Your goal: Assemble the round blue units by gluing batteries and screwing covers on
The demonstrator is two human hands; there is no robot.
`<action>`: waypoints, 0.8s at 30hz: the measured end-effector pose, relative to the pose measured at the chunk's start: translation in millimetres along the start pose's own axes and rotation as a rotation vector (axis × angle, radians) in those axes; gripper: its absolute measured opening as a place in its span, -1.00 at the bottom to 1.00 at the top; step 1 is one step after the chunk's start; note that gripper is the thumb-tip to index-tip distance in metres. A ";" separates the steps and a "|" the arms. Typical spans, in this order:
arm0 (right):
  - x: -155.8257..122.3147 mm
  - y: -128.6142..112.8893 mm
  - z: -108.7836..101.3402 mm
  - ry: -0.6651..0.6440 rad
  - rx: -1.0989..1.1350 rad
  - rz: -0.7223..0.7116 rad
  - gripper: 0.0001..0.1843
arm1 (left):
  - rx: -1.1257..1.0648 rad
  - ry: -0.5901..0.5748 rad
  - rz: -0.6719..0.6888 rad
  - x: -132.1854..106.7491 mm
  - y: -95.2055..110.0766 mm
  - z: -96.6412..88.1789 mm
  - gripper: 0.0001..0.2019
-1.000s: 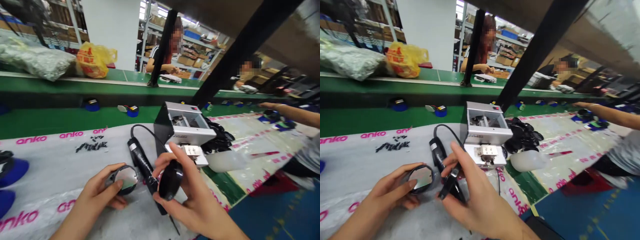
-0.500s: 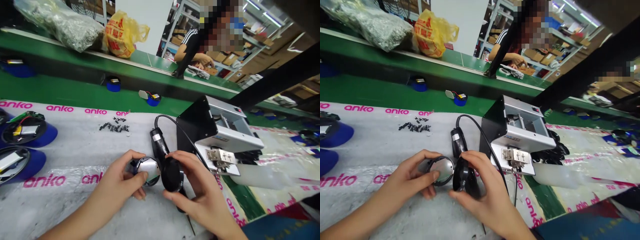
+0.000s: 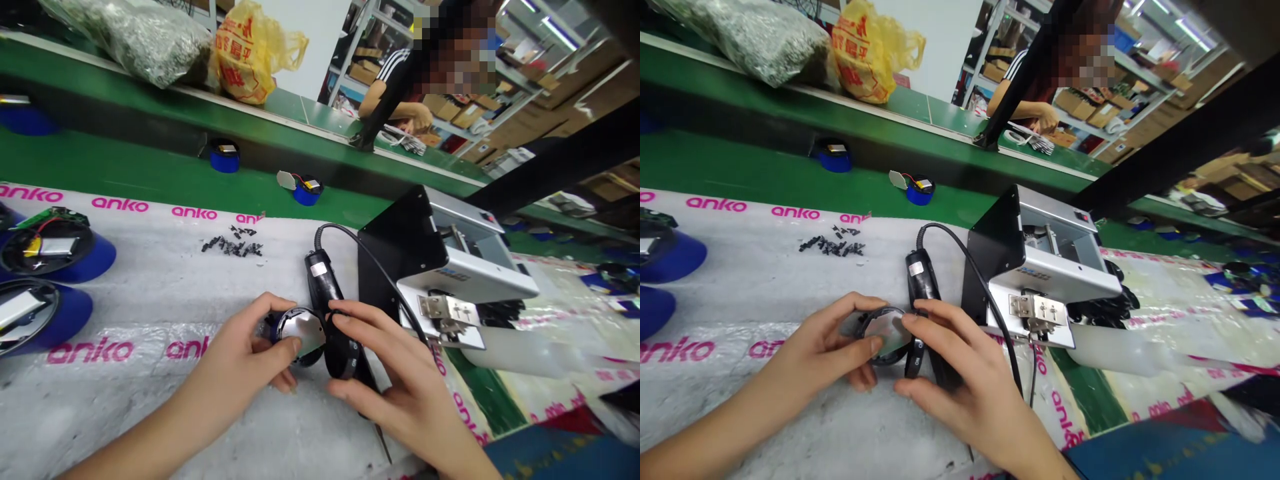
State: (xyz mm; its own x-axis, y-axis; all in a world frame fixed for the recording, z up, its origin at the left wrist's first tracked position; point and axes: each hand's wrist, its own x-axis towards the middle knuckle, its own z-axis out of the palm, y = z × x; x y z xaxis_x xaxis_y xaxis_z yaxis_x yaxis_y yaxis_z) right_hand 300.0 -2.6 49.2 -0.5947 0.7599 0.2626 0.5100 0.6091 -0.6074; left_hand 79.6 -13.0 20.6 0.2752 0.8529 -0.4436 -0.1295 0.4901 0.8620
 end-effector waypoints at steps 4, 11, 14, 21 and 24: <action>9.4 -13.2 12.8 0.028 -0.170 0.007 -0.39 | -0.040 -0.065 0.042 0.2 -2.8 -5.2 -0.70; 16.8 -17.5 31.9 0.037 -0.271 -0.018 -0.50 | -0.252 -0.249 -0.011 3.6 -9.4 -25.1 -0.68; 17.7 -13.7 29.3 0.006 -0.245 -0.010 -0.45 | -0.304 -0.314 -0.010 5.1 -10.3 -29.3 -0.69; 25.0 -15.4 22.3 -0.036 -0.279 0.011 -0.44 | -0.358 -0.307 -0.043 4.7 -3.9 -28.7 -0.71; 28.5 -19.4 18.9 -0.068 -0.296 0.029 -0.44 | -0.393 -0.314 -0.062 4.4 -2.1 -28.6 -0.72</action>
State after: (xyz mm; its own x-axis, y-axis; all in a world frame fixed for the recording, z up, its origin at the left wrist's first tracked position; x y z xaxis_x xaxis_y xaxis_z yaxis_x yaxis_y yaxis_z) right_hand 261.5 3.0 54.3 -0.6123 0.7672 0.1914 0.6804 0.6345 -0.3667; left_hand 53.9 -5.2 9.8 0.5593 0.7543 -0.3438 -0.4359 0.6204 0.6520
